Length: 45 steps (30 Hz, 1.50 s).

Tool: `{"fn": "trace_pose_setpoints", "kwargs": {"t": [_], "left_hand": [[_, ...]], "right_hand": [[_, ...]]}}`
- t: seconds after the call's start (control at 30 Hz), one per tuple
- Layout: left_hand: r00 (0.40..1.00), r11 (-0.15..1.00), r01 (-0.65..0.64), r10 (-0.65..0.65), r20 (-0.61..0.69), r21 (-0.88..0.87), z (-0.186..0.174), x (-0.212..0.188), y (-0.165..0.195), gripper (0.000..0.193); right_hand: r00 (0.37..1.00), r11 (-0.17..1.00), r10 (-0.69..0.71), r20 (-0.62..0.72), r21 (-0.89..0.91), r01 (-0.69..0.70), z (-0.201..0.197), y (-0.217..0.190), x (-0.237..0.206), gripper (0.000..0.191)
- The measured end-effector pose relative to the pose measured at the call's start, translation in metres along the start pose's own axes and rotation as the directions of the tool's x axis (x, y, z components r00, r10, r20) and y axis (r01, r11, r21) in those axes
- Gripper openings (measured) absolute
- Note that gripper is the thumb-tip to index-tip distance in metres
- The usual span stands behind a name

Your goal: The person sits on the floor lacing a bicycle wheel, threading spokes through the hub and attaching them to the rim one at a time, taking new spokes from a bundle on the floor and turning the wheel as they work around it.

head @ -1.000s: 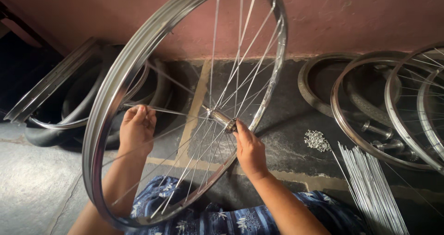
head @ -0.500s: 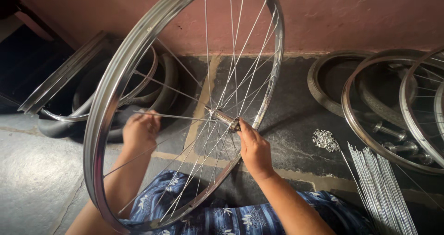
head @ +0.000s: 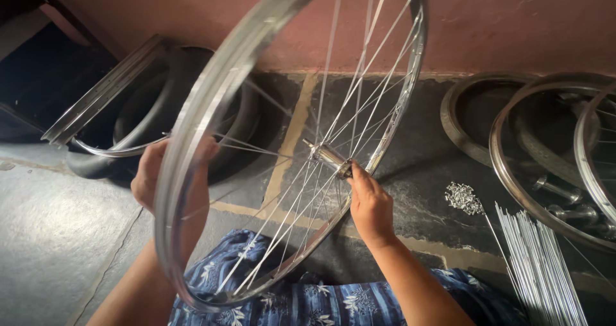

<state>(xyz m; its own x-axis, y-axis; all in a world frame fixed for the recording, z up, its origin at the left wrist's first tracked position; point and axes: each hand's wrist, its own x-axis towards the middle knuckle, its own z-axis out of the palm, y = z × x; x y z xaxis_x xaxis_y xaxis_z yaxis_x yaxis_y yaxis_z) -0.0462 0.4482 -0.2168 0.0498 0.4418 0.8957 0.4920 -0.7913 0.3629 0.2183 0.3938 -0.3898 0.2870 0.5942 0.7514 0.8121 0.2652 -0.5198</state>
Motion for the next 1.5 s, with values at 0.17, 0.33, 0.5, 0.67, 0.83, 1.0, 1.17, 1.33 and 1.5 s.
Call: {"fn": "trace_pose_setpoints", "kwargs": {"t": [0.17, 0.33, 0.5, 0.67, 0.83, 1.0, 1.17, 1.33, 1.5], "left_hand": [[0.961, 0.934, -0.278, 0.267, 0.077, 0.225, 0.005, 0.023, 0.014, 0.057], [0.953, 0.916, -0.302, 0.285, 0.101, 0.264, 0.019, 0.038, 0.030, 0.055], [0.977, 0.891, -0.032, 0.124, 0.174, -0.453, 0.024, 0.031, 0.037, 0.032], [0.815, 0.221, 0.570, -0.031, 0.579, -0.791, 0.017, 0.020, 0.000, 0.036], [0.724, 0.132, 0.662, 0.144, 0.675, -0.738, 0.021, 0.009, -0.050, 0.023], [0.768, 0.175, 0.605, 0.129, 0.627, -0.777, -0.005, -0.010, -0.056, 0.023], [0.718, 0.571, 0.658, -0.281, 0.636, -0.491, -0.070, -0.043, -0.009, 0.024], [0.589, 0.022, 0.805, -0.152, 0.793, -0.593, -0.100, -0.068, 0.014, 0.032], [0.673, 0.415, 0.732, -0.313, 0.670, -0.541, -0.106, -0.100, 0.030, 0.052]], "right_hand": [[1.000, 0.999, 0.003, 0.017, -0.034, -0.003, 0.001, -0.001, -0.003, 0.038], [1.000, 0.998, -0.028, 0.009, -0.055, 0.028, -0.001, -0.003, -0.001, 0.037], [1.000, 0.999, -0.001, 0.018, -0.054, 0.002, -0.003, -0.004, 0.001, 0.037], [1.000, 1.000, 0.010, 0.021, -0.025, -0.010, 0.000, 0.001, -0.001, 0.037], [0.999, 1.000, 0.023, 0.045, 0.004, -0.023, 0.002, 0.000, -0.006, 0.039], [0.998, 0.999, -0.047, 0.049, -0.014, 0.047, 0.003, -0.003, -0.010, 0.038], [0.999, 0.999, 0.007, 0.052, -0.040, -0.005, 0.003, 0.008, -0.010, 0.038], [0.997, 1.000, -0.003, 0.079, -0.025, 0.005, 0.001, 0.003, -0.005, 0.039], [0.964, 0.989, 0.011, 0.265, 0.137, -0.049, -0.019, 0.004, 0.001, 0.048]]}}
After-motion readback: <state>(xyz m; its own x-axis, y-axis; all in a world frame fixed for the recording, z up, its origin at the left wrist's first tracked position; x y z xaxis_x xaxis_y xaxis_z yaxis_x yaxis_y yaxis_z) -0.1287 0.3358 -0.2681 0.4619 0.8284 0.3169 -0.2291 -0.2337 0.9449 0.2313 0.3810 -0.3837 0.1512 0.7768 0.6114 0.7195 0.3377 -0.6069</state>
